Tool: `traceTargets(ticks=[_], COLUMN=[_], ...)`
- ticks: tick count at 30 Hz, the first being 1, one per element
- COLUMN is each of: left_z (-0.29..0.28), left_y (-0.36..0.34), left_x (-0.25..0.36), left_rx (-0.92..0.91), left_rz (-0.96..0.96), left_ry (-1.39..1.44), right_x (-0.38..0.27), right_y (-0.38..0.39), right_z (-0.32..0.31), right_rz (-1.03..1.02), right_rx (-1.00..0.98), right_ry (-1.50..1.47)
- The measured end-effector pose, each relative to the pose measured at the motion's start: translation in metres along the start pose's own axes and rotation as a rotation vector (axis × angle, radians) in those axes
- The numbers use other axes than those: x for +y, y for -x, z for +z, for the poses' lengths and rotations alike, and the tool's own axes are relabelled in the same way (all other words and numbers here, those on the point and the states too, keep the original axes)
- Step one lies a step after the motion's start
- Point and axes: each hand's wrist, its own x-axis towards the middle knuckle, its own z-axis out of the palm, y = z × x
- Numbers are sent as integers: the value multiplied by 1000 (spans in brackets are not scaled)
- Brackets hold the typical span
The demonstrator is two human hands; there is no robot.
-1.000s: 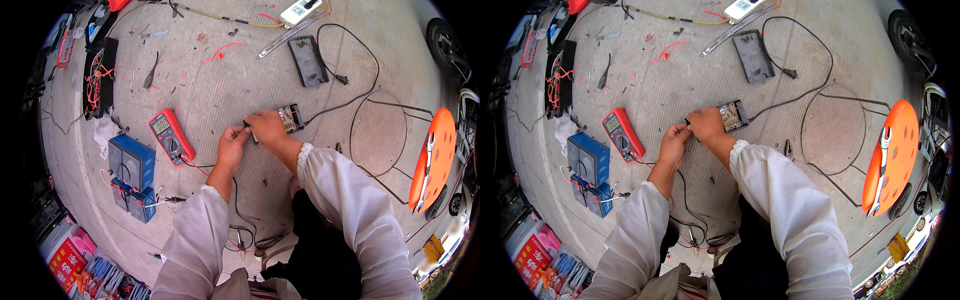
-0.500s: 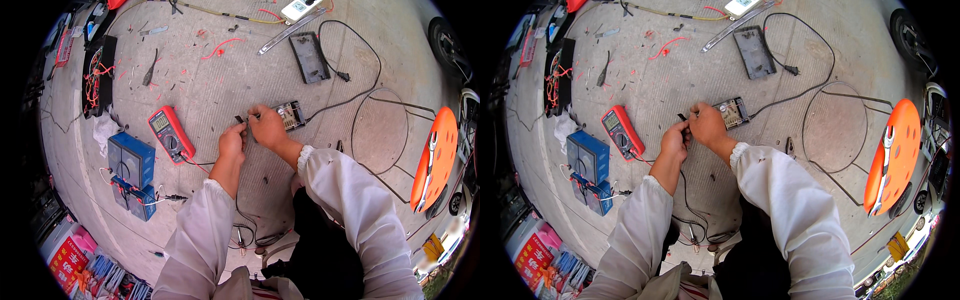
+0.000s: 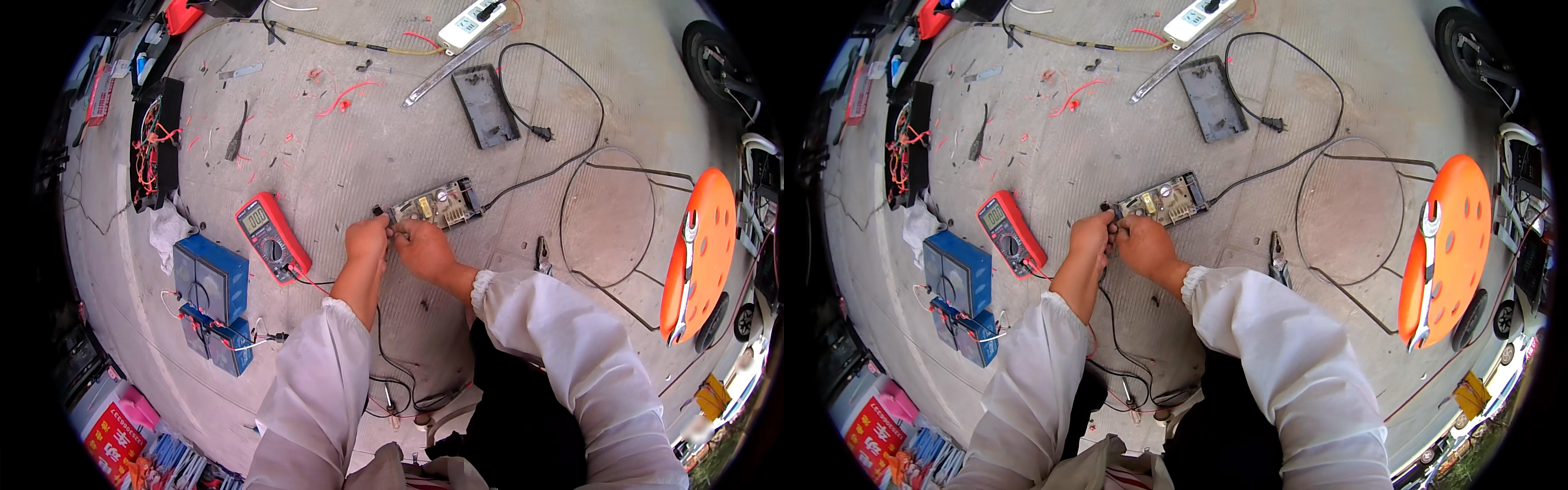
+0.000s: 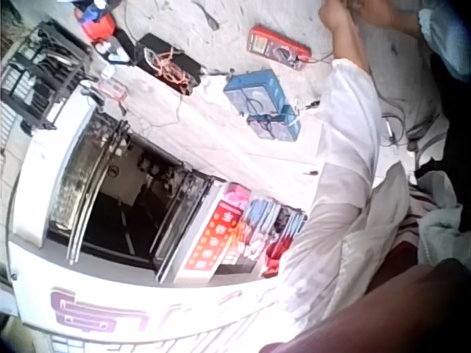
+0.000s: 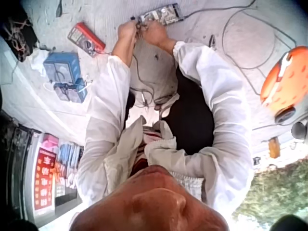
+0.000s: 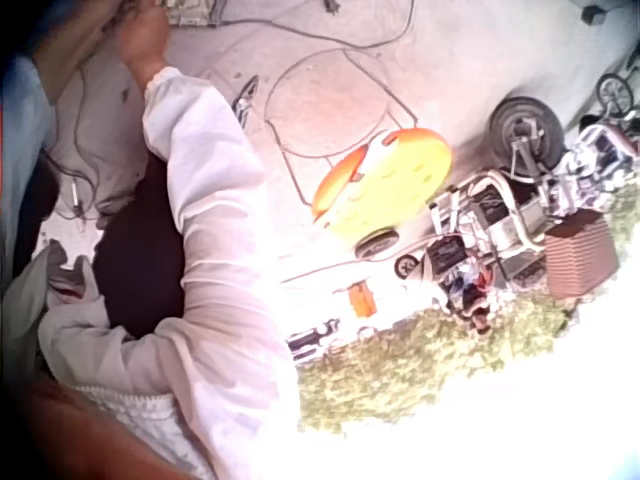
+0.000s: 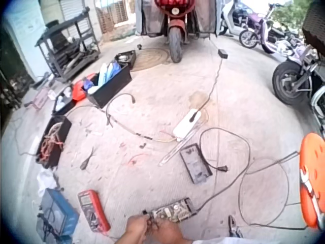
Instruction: The person sits on the floor and uses pliers to strip and twist wires, then connects them to a circuit board and battery pack. They use a multimeter to measure voltage and a wrench to tighten connections on the battery terminals.
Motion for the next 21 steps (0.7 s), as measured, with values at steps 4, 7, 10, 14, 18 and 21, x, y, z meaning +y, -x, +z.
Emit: traceTargets(ticks=[4, 7, 10, 14, 18, 21], left_z=[13, -16, -8, 1, -6, -63], left_y=[2, -34, -38, -27, -13, -15], left_x=[5, -21, -23, -21, -14, 6], left_rx=[-23, 138, 63, 195, 179, 335], left_rz=[113, 459, 567, 859, 780, 707], left_ry=[-181, -304, -410, -703, -812, -940], right_x=[-2, -2, 23, 24, 26, -14], right_y=[-1, -2, -5, -3, -2, -12], right_z=[-9, 5, 15, 0, 12, 42], right_rz=[36, -18, -42, -22, -106, -221], right_rx=[-18, 4, 71, 16, 114, 1], right_ry=[-70, -86, -66, -95, -60, -143])
